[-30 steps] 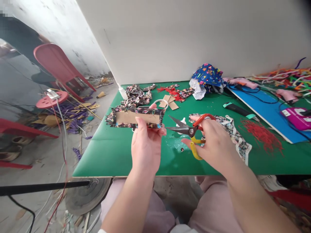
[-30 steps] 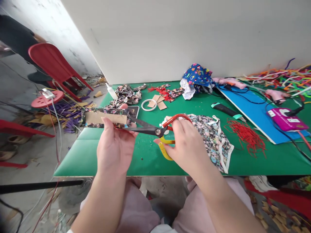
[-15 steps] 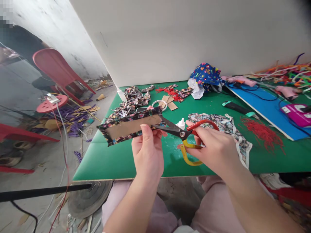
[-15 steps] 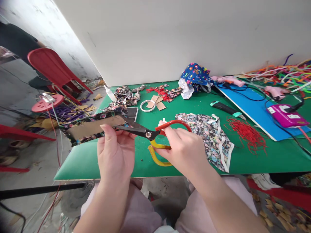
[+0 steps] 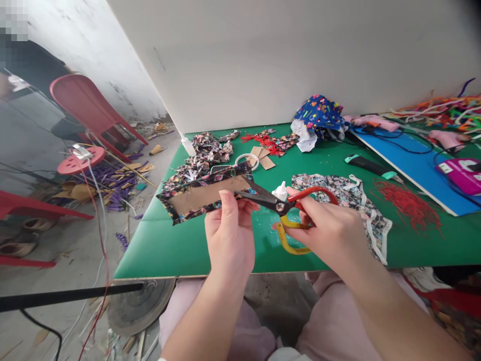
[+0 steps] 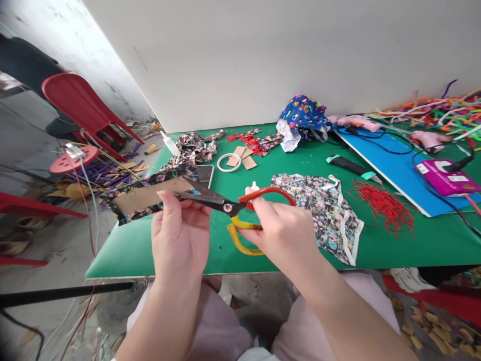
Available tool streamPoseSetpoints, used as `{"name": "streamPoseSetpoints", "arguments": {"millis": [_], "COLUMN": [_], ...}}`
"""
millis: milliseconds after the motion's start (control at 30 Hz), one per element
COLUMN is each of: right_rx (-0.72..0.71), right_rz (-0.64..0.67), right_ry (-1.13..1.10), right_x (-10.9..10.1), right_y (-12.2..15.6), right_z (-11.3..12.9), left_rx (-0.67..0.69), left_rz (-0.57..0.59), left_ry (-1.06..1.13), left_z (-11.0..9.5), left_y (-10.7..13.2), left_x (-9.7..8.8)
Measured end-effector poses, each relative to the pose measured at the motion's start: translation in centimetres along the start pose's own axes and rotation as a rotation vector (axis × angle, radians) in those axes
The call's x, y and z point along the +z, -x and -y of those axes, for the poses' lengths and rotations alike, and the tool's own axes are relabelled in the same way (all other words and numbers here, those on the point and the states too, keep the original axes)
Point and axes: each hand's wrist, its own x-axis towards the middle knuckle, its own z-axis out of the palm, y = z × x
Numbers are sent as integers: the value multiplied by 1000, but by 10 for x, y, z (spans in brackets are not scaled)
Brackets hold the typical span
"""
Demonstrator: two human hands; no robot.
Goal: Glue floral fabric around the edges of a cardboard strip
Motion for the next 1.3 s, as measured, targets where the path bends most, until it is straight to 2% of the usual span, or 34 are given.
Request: {"name": "streamPoseSetpoints", "arguments": {"millis": [233, 700, 867, 933, 1033, 1200, 1300], "right_rx": [13, 28, 149, 195, 144, 79, 63], "right_rz": [11, -20, 27, 117, 331, 592, 768], "right_ry": [32, 121, -79, -150, -176, -101, -18], "right_x": [-1, 5, 4, 0, -5, -2, 6], "right_y": [0, 2, 2, 0, -2, 2, 4], "right_z": [2, 0, -4, -8, -15, -22, -21], "left_rx": [-41, -19, -41, -32, -4, 125, 155], "left_rz": [-4, -10, -7, -14, -27, -119, -113], "left_ry": [-23, 21, -5, 0, -21, -53, -67], "left_z": [-2, 3, 2, 0, -3, -11, -12], "left_y": [0, 0, -5, -8, -12, -24, -34], "left_x": [1, 0, -2, -3, -6, -17, -25]}}
